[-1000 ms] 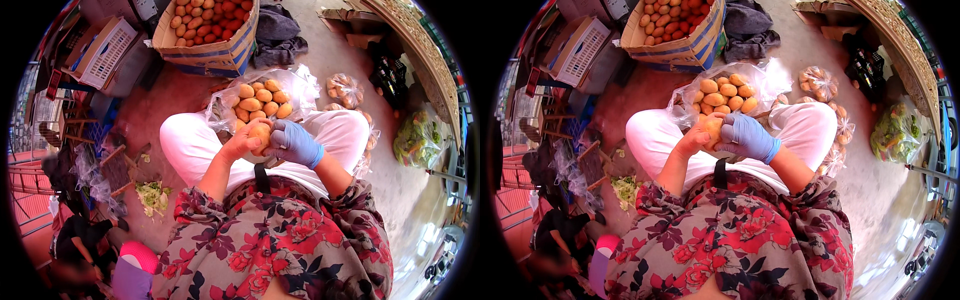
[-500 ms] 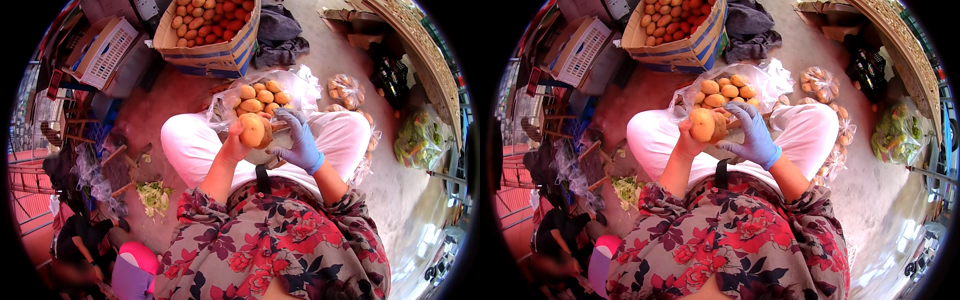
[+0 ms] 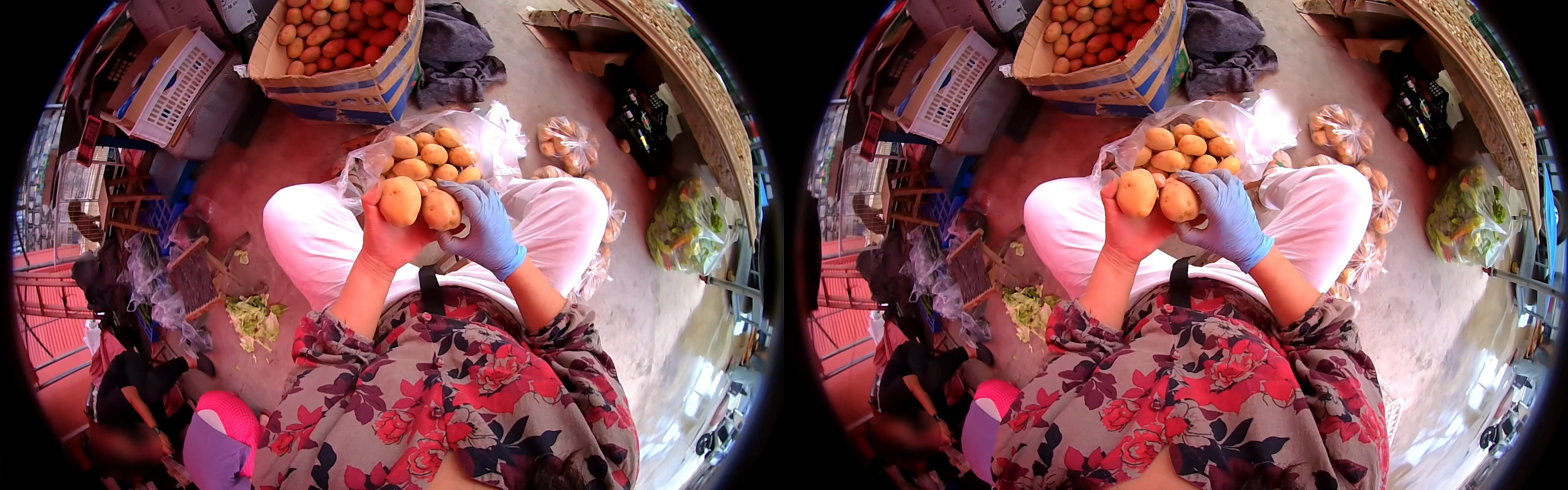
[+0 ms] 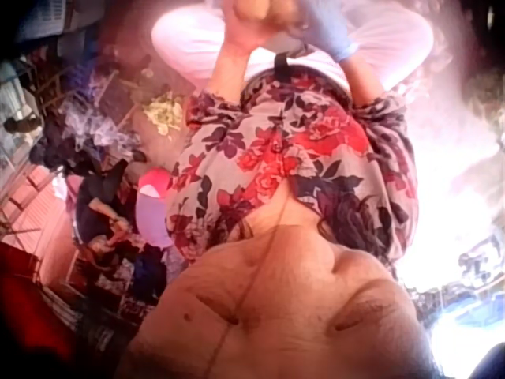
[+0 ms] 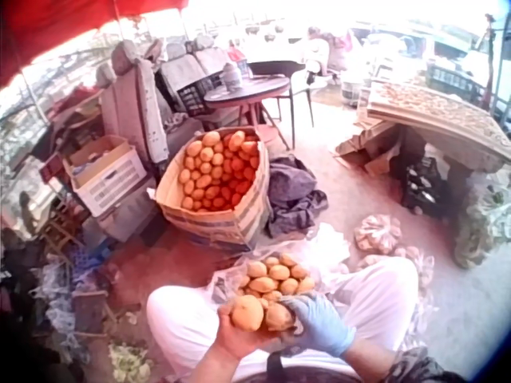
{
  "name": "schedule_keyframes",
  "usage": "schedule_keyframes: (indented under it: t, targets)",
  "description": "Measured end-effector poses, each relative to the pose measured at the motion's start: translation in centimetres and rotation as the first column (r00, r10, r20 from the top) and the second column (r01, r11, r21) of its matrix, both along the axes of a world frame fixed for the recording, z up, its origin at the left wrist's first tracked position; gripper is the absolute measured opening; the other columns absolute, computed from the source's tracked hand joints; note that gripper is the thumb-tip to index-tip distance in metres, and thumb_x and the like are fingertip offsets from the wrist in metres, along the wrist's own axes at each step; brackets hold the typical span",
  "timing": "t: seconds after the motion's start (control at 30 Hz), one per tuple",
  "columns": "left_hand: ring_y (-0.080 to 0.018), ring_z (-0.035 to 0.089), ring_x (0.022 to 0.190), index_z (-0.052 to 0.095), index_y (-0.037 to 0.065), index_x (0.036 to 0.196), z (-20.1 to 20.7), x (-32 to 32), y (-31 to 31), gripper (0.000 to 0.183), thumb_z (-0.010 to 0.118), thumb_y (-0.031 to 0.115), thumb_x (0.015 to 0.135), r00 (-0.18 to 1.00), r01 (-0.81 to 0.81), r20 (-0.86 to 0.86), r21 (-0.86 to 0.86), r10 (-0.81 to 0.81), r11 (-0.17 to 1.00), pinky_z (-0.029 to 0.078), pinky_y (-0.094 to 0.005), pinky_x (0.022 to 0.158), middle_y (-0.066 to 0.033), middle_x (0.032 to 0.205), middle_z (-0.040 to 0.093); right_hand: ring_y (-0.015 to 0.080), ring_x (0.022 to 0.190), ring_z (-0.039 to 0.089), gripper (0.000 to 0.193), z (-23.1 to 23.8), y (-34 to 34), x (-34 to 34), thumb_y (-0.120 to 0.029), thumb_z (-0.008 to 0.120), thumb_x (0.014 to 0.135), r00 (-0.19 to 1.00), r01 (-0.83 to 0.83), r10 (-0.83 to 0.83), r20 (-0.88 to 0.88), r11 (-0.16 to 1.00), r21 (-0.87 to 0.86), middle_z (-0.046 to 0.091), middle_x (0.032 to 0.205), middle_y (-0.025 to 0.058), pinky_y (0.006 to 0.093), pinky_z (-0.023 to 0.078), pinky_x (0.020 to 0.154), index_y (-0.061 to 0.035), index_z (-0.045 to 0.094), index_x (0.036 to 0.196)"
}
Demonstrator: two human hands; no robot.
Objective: The person takes potatoes from a cardboard box, packs them into plastic bags by hand, and ties the bags closed.
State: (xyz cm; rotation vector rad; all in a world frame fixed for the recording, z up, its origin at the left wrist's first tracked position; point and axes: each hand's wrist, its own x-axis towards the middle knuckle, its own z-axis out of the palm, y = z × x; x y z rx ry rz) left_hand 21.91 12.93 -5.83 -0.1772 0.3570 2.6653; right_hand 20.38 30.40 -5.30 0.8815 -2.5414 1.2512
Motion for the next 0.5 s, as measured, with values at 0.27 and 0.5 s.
schedule_keyframes:
  t: [0.27, 0.5]
  targets:
    - [-0.0314, 0.047, 0.115, 0.052, 0.006, 0.108, -1.5, 0.3, -1.1, 0.057, 0.044, 0.055, 0.079, 0.995, 0.069, -0.073, -0.039, -0.072, 0.997, 0.038, -0.0535, 0.095, -0.0111, 0.116, 0.051, 0.0283, 0.097, 0.051, 0.056, 0.2, 1.2, -0.1, -0.017, 0.077, 0.062, 0.997, -0.080, 0.079, -0.021, 0.995, -0.051, 0.055, 0.103, 0.0093, 0.0365, 0.042, 0.085, -0.0091, 0.053, 0.112]
    - [-0.0305, 0.049, 0.109, 0.054, 0.007, 0.101, -2.6, 0.4, -1.1, 0.053, 0.047, 0.055, 0.079, 0.993, 0.024, -0.113, 0.094, -0.014, 0.995, 0.041, -0.0495, 0.093, -0.0074, 0.104, 0.052, 0.0274, 0.093, 0.054, 0.051, 0.7, 0.6, 0.5, -0.017, 0.079, 0.063, 0.997, -0.059, 0.067, 0.035, 0.980, -0.191, 0.055, 0.103, 0.0088, 0.0346, 0.044, 0.082, -0.0082, 0.055, 0.107]
